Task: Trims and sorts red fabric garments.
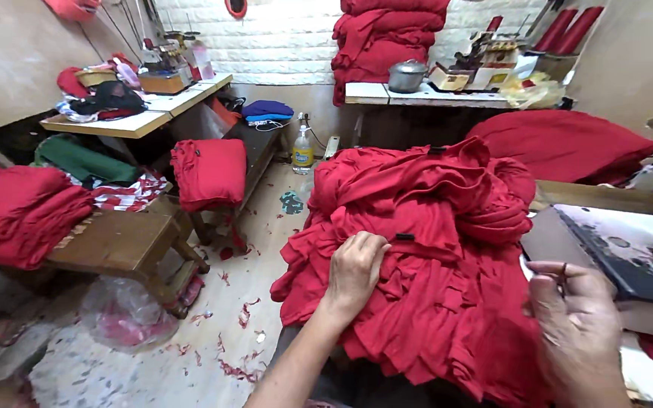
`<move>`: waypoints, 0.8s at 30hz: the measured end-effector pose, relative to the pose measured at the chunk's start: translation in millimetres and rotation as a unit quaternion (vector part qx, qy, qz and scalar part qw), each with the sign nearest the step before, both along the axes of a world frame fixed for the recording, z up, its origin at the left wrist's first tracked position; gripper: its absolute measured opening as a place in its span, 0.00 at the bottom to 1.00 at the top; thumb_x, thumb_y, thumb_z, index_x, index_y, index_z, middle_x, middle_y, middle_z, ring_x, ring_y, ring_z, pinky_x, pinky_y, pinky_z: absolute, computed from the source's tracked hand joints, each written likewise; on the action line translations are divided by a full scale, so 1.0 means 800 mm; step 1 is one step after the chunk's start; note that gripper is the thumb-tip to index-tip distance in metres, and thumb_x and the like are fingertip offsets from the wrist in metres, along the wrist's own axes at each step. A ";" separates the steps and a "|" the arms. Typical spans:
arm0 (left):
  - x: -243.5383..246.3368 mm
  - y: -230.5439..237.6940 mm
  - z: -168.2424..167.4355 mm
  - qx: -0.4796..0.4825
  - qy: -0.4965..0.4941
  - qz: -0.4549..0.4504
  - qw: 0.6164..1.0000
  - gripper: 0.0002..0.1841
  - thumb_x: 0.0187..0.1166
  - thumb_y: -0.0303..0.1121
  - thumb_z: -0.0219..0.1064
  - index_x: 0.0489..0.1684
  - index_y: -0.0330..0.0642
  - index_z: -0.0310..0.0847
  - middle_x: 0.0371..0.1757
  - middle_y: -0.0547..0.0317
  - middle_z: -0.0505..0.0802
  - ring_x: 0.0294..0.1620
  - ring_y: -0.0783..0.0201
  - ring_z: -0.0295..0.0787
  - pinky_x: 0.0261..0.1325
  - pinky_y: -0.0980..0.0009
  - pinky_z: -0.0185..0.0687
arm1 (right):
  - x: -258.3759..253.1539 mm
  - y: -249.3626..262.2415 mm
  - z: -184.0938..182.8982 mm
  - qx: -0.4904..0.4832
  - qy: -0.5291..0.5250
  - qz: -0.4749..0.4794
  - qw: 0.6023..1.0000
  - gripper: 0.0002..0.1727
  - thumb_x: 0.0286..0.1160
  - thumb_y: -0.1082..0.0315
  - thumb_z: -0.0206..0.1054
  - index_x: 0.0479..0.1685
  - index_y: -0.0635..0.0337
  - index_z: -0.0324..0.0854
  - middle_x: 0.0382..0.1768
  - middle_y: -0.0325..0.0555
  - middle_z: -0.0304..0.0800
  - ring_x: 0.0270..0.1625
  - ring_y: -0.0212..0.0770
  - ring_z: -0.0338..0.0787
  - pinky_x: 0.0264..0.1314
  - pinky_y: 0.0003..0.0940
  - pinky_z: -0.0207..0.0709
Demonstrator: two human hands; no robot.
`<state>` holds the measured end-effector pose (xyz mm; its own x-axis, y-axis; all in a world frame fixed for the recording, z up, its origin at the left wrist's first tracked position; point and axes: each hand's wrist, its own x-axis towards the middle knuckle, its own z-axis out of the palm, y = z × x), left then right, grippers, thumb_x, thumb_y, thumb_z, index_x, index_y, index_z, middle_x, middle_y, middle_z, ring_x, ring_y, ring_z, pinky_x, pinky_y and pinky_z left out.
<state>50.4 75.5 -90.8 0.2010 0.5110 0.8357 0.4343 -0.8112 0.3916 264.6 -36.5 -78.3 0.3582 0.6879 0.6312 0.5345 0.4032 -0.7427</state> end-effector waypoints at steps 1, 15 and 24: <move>-0.002 -0.001 -0.002 0.002 -0.009 -0.001 1.000 0.07 0.76 0.23 0.67 0.36 0.29 0.91 0.38 0.46 0.96 0.42 0.55 0.96 0.51 0.65 0.90 | -0.015 0.009 0.009 -0.003 0.017 0.035 0.999 0.16 0.91 0.58 0.53 0.52 0.62 0.78 0.32 0.23 0.77 0.28 0.11 0.73 0.31 0.09 0.68; -0.008 -0.009 -0.008 -0.079 -0.062 -0.043 0.994 0.09 0.81 0.23 0.61 0.42 0.26 0.87 0.39 0.44 0.93 0.41 0.58 0.93 0.51 0.67 0.88 | -0.061 0.091 -0.012 0.018 -0.107 0.109 0.988 0.23 0.93 0.53 0.49 0.63 0.65 0.76 0.40 0.36 0.85 0.39 0.19 0.82 0.45 0.17 0.77; -0.011 -0.010 -0.009 -0.073 -0.089 -0.067 0.991 0.08 0.79 0.24 0.64 0.40 0.26 0.87 0.37 0.46 0.93 0.40 0.63 0.92 0.51 0.72 0.86 | -0.069 0.081 -0.011 0.112 -0.336 -0.032 0.935 0.15 0.78 0.59 0.68 0.50 0.58 0.93 0.39 0.51 0.95 0.40 0.46 0.93 0.41 0.38 0.82</move>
